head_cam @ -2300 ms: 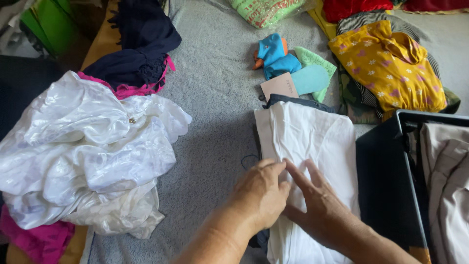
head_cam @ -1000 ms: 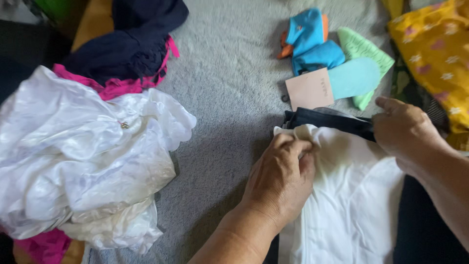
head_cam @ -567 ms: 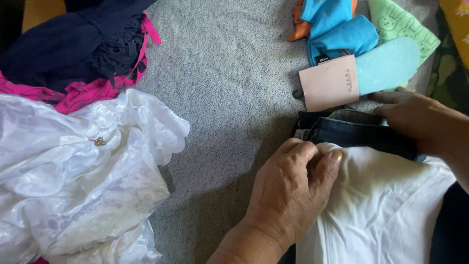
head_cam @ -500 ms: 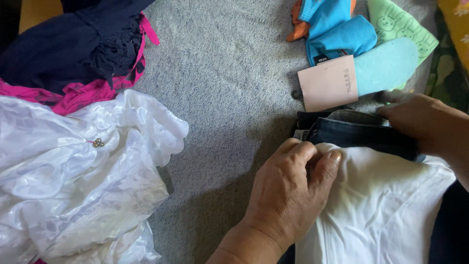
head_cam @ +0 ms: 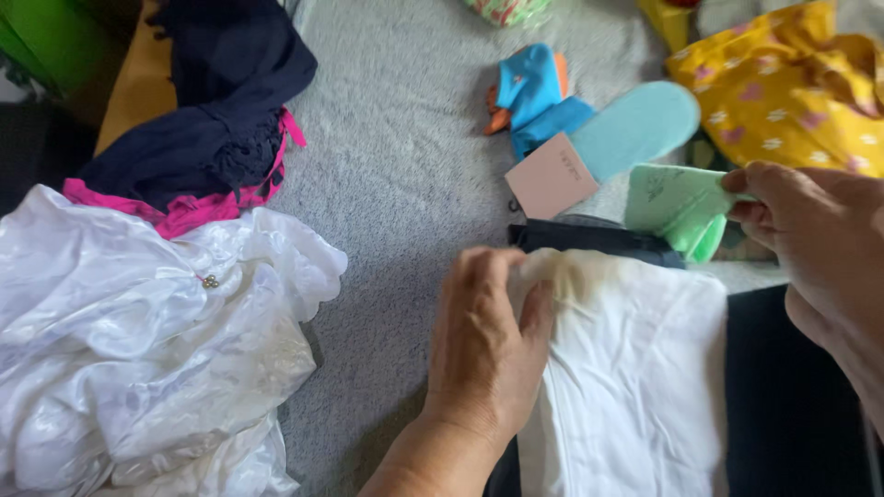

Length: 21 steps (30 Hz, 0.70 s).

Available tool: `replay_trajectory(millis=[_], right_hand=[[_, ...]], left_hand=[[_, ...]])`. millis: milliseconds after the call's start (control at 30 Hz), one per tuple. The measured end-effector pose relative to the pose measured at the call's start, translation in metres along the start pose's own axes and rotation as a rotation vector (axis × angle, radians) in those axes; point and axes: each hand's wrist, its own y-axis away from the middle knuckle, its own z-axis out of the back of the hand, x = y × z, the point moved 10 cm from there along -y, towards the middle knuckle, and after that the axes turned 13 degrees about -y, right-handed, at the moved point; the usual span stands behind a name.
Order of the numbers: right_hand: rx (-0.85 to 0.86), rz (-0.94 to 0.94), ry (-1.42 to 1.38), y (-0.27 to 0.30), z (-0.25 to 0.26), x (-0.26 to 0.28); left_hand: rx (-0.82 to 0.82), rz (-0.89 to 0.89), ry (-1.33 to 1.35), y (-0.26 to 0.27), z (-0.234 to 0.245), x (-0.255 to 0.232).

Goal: The person folds several garments by hand, including a white top, a green cloth, a white garment with red tassels, a pink lace top, and a navy blue top. The folded items are placed into an open suitcase on the bed.

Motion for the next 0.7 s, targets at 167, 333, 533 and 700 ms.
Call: replay_trajectory(millis=[167,333,533,700], right_hand=[[0.095,-0.16,-0.2,0.074,0.012,0.047],[0.255,-0.286,-0.376,0.142,0.015,0.058],[0.746,0.078,-0.01,0.216,-0.016,0.07],[0.773,-0.24,0.045,0.255,-0.027,0.009]], left_hand=[[-0.261,-0.442,0.004,0.05,0.041,-0.077],[-0.006,-0.349,0.203,0.084,0.026,-0.107],[0.167,0.055,0.484,0.12,0.015,-0.063],[0.199,0.39,0.685,0.14,0.007,-0.01]])
